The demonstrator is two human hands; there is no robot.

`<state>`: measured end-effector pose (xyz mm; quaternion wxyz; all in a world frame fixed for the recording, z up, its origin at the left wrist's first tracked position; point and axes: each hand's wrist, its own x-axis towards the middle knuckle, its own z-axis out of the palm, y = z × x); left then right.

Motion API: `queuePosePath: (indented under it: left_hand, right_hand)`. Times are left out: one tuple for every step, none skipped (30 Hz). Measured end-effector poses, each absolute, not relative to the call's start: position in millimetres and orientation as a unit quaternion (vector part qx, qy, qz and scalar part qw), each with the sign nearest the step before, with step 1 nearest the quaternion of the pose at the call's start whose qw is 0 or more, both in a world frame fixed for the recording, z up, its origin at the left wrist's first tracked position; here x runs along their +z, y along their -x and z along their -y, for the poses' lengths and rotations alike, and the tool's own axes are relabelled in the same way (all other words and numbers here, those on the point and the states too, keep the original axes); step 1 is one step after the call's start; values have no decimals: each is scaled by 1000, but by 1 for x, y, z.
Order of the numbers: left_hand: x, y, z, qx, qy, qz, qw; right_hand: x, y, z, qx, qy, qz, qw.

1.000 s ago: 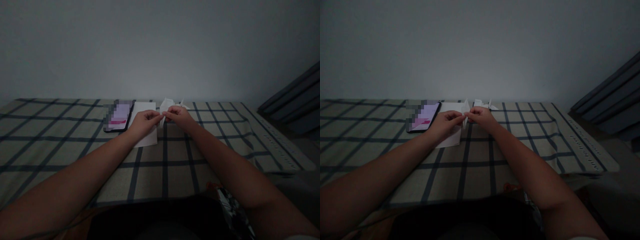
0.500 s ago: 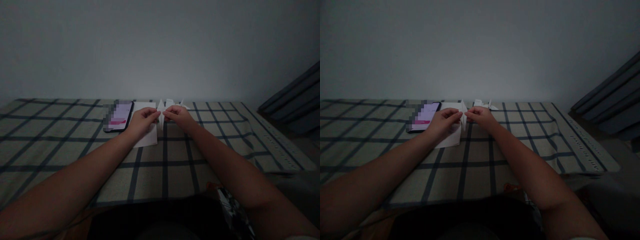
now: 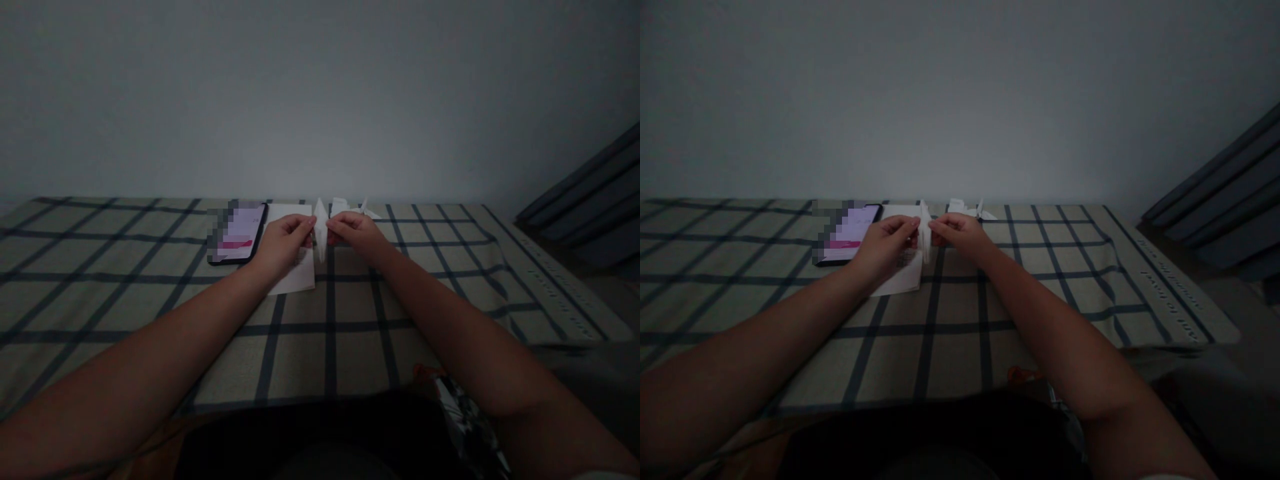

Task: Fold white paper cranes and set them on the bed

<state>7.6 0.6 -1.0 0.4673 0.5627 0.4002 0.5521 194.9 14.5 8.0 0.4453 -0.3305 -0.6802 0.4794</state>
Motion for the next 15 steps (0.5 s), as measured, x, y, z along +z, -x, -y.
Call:
queuePosePath:
  left_hand:
    - [-1,-8,-1,554,-561,-403,466]
    - [-2,-9,-1,557,-556,-404,466]
    - [-2,-9,-1,563,-550,-405,466]
    - [-1,-10,-1,568,-544,-406,466]
    - [0,-10,0,574,-539,-408,462]
    - [0,-10,0,581,-536,-409,456]
    - [1,-11,1,588,-534,-410,448]
    - [2,-11,2,594,-534,-411,439]
    - [2,-11,2,598,-536,-413,431]
    - [2,-11,3,598,-538,-414,426]
    - [2,-10,3,595,-544,-416,422]
    - [1,-10,3,588,-551,-418,420]
    - [0,-10,3,581,-557,-421,419]
    - [-1,-9,3,575,-561,-423,419]
    - [-3,-9,2,571,-564,-426,418]
  right_hand:
    - [7,-195,-15,500,325,671,441]
    - [6,-194,-16,518,320,662,436]
    - [5,-194,-17,533,315,655,433]
    - [4,-194,-17,542,313,650,431]
    - [3,-193,-18,545,313,646,433]
    - [3,-193,-18,543,316,643,438]
    - [3,-193,-18,538,321,639,446]
    - [3,-193,-19,531,326,634,458]
    - [3,-193,-19,525,330,627,472]
    - [3,-193,-19,519,334,620,484]
    - [3,-193,-20,515,338,613,495]
    - [3,-193,-20,511,341,611,500]
    - [3,-193,-21,506,343,612,502]
    - [2,-193,-21,502,345,615,501]
    - [2,-193,-22,498,346,620,498]
